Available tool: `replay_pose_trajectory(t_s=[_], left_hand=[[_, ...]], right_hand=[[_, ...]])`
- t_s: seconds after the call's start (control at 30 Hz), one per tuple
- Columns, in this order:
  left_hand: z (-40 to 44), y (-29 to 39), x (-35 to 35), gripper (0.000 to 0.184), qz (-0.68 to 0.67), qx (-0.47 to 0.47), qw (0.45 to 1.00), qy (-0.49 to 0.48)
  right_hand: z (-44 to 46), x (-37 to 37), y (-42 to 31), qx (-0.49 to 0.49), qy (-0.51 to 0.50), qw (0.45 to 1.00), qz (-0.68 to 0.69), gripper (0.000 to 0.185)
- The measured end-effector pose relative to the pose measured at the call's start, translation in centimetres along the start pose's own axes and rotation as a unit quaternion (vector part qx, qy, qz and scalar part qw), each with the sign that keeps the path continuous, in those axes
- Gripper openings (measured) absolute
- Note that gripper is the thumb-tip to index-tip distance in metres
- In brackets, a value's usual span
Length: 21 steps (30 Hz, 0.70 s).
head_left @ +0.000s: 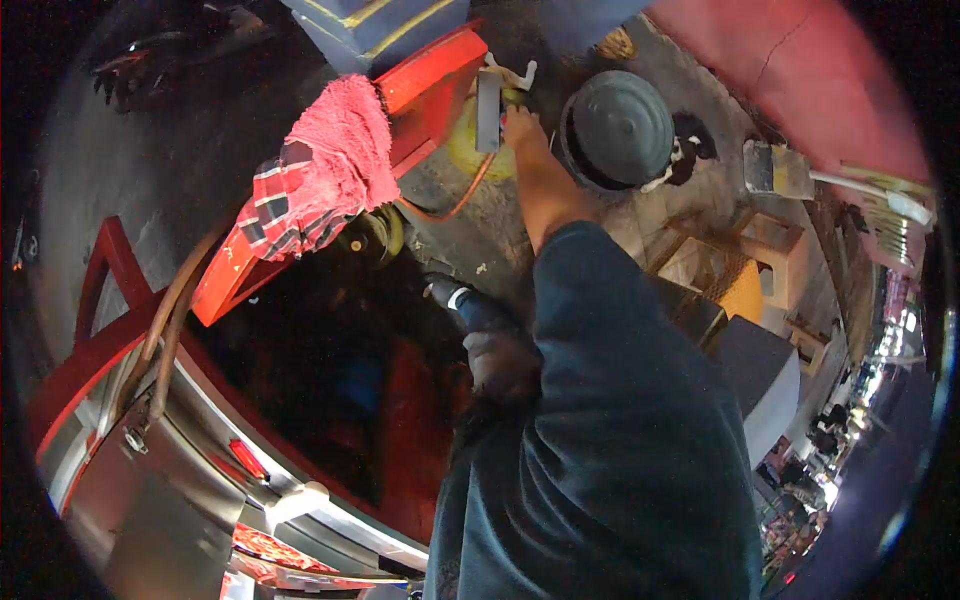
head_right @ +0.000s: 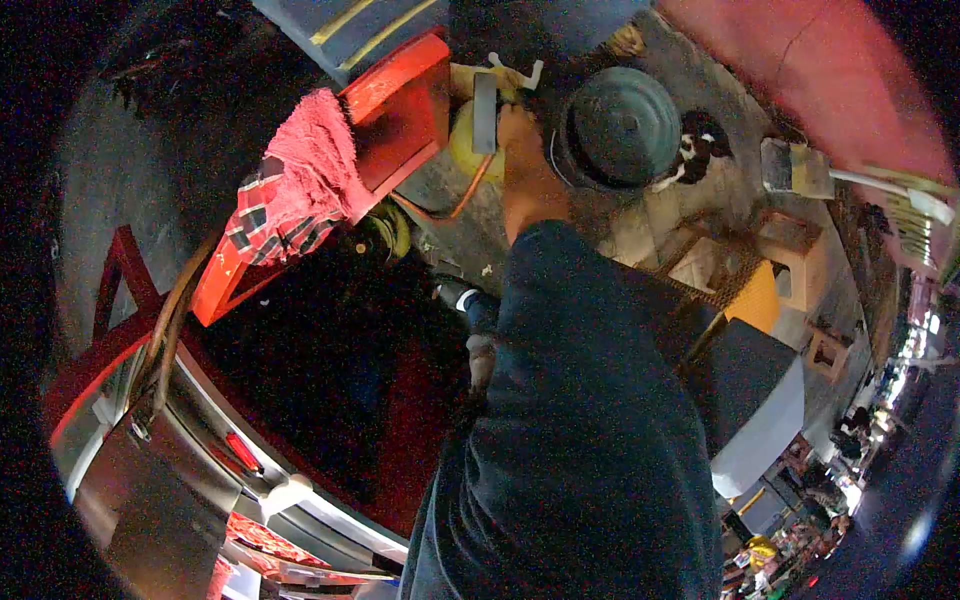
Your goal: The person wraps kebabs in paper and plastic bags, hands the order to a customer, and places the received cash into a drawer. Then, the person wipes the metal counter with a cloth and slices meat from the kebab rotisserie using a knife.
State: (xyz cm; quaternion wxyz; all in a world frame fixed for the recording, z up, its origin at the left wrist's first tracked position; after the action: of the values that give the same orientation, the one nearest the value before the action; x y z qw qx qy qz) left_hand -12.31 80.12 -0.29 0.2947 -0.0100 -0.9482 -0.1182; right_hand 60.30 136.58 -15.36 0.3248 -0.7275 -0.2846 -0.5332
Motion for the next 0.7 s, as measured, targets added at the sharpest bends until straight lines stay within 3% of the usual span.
replay_pose_trajectory(t_s=[0.07,0.17,0.23,0.3,0.33,0.37,0.4,0.47,0.57,0.6,0.63,0.7], left_hand=[[0.3,0.0,0.0,0.049,0.005,-0.008,1.0,-0.004],[0.6,-0.5,0.1,0.049,0.013,-0.018,1.0,-0.013],[0.9,-0.8,0.0,0.05,0.013,-0.03,0.999,-0.017],[1.0,-1.4,-0.3,0.051,0.012,-0.044,0.999,-0.02],[1.1,-1.7,-0.5,0.051,0.011,-0.051,0.998,-0.021],[1.1,-2.3,-0.6,0.052,0.008,-0.06,0.998,-0.021],[1.1,-2.9,-0.8,0.052,0.008,-0.071,0.997,-0.021],[1.4,-4.2,-1.7,0.053,0.04,-0.117,0.992,-0.034],[2.4,-6.2,-3.7,0.054,0.093,-0.232,0.966,-0.065],[1.5,-6.1,-3.9,0.047,-0.067,-0.198,0.976,-0.065],[0.6,-6.1,-4.1,0.04,-0.247,-0.167,0.952,-0.067],[-3.4,-3.7,-4.7,0.035,-0.494,-0.077,0.859,-0.111]], right_hand=[[0.6,-1.3,0.8,-0.008,0.022,1.0,-0.005,0.053],[-4.6,4.4,1.0,-0.097,0.158,0.975,0.123,0.057],[-6.9,2.4,3.0,-0.138,0.155,0.945,0.251,0.059],[-11.3,0.3,2.8,-0.11,0.167,0.954,0.222,0.056],[-15.4,-0.1,1.4,-0.061,0.184,0.973,0.126,0.052],[-19.1,-2.7,1.0,-0.098,0.099,0.983,0.124,0.044],[-22.5,-6.7,0.5,-0.07,-0.045,0.989,0.125,0.037],[-31.7,-14.2,-2.5,0.067,-0.272,0.956,0.085,0.039],[-45.8,-20.8,-8.3,0.261,-0.44,0.859,0.013,0.042],[-47.8,-22.3,-8.4,0.298,-0.455,0.839,-0.019,0.043],[-48.4,-23.5,-7.9,0.331,-0.46,0.822,-0.059,0.044],[-45.6,-24.5,-4.9,0.381,-0.434,0.803,-0.148,0.046]])
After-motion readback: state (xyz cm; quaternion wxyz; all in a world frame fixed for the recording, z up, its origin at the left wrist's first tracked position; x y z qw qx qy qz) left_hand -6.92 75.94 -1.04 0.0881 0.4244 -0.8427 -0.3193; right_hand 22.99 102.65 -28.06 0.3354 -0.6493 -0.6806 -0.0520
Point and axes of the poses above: each hand's wrist, its own z-axis towards the middle knuckle, its own x-axis out of the back of the hand, y = z × x, the point moved 9 cm from there along z, towards the middle knuckle, and after that the axes turned 7 degrees about y, right-handed, at the moved point
